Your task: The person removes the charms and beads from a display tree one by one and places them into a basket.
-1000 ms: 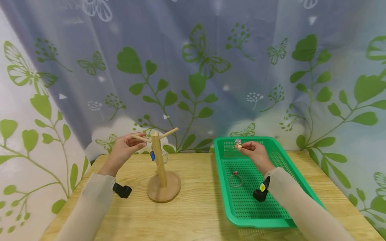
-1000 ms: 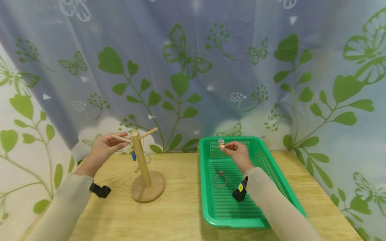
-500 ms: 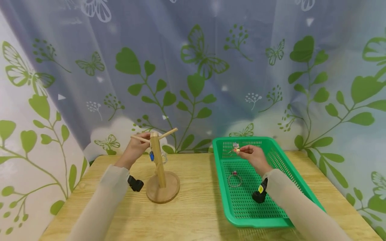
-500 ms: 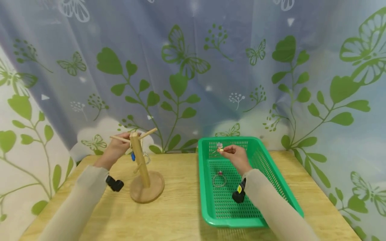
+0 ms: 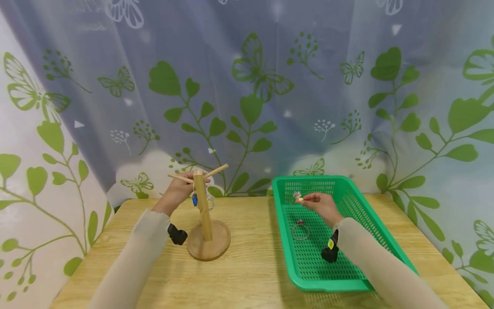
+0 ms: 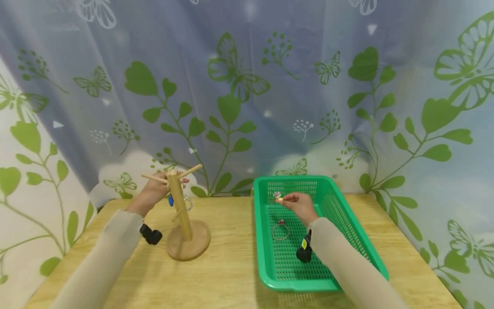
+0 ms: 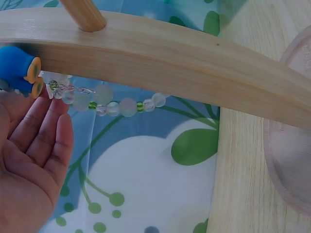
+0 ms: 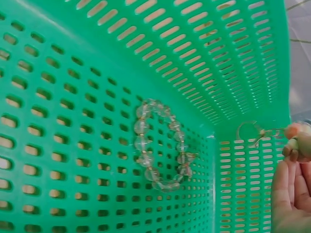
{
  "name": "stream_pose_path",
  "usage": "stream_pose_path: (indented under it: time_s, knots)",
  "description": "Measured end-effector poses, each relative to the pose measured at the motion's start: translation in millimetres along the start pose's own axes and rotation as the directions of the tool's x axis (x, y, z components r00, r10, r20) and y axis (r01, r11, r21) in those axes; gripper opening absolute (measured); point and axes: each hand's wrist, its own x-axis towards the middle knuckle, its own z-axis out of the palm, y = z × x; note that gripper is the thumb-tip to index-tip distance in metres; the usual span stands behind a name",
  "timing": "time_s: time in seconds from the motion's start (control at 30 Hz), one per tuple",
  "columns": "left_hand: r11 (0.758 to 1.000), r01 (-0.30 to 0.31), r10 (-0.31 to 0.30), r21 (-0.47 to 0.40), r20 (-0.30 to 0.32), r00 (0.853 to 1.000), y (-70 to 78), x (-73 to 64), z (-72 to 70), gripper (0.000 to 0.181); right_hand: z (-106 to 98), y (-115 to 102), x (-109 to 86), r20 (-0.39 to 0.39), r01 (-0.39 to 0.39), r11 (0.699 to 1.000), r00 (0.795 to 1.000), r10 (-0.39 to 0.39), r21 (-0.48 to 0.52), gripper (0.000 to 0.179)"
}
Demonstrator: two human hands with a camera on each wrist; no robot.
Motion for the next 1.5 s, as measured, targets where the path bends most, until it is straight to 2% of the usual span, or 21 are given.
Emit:
stream_pose_path:
  time_s: [0.2, 0.3, 0.5, 0.8, 1.0, 1.07, 1.23, 1.3, 1.5]
  knots:
    - [0.999, -0.025, 0.026, -0.036, 0.005, 1.000, 0.3, 0.5, 1.3, 0.043, 2, 4, -3.1, 0.036, 0.002, 0.998, 0.999, 0.000, -0.057, 0.024]
    - [0.999, -0.022, 0.022, -0.042, -0.005, 1.000, 0.3, 0.4, 1.4, 0.041, 2, 8, -2.4, 0.045, -0.002, 0.998, 0.999, 0.004, -0.055, 0.024]
    - [1.000, -0.018, 0.017, -0.021, -0.026, 1.000, -0.6, 1.4, 1.5, 0.031, 4, 16, -0.7, 0.049, -0.048, 0.998, 0.998, 0.050, -0.049, 0.023]
    - [0.999, -0.031, 0.029, -0.025, -0.075, 0.997, -3.9, 1.4, 4.6, 0.027, 8, 23, -5.0, 0.121, -0.096, 0.993, 0.987, 0.103, -0.065, 0.026]
    - [1.000, -0.011, 0.011, 0.005, -0.113, 0.994, -7.6, -0.3, 0.8, 0.026, 1, 21, -2.7, 0.182, -0.031, 0.999, 0.983, 0.032, -0.008, 0.031]
    - [1.000, -0.017, 0.018, 0.007, -0.123, 0.992, -3.8, -4.4, -0.6, 0.028, -2, 19, -1.5, 0.199, -0.020, 0.999, 0.980, 0.012, 0.037, 0.034]
    - [0.998, -0.038, 0.047, 0.058, -0.160, 0.986, -8.0, -9.2, -6.0, 0.029, -5, 14, 2.6, 0.210, -0.021, 0.992, 0.978, -0.007, 0.128, 0.037]
    - [0.996, -0.029, 0.043, 0.081, -0.179, 0.983, -14.8, -9.2, -8.8, 0.031, -6, 12, 3.0, 0.215, -0.009, 0.990, 0.976, -0.021, 0.140, 0.037]
    - [0.996, 0.034, -0.015, 0.081, -0.221, 0.975, -14.9, -18.2, -13.3, 0.039, -10, 2, 0.2, 0.218, 0.011, 0.987, 0.975, -0.047, 0.163, 0.035]
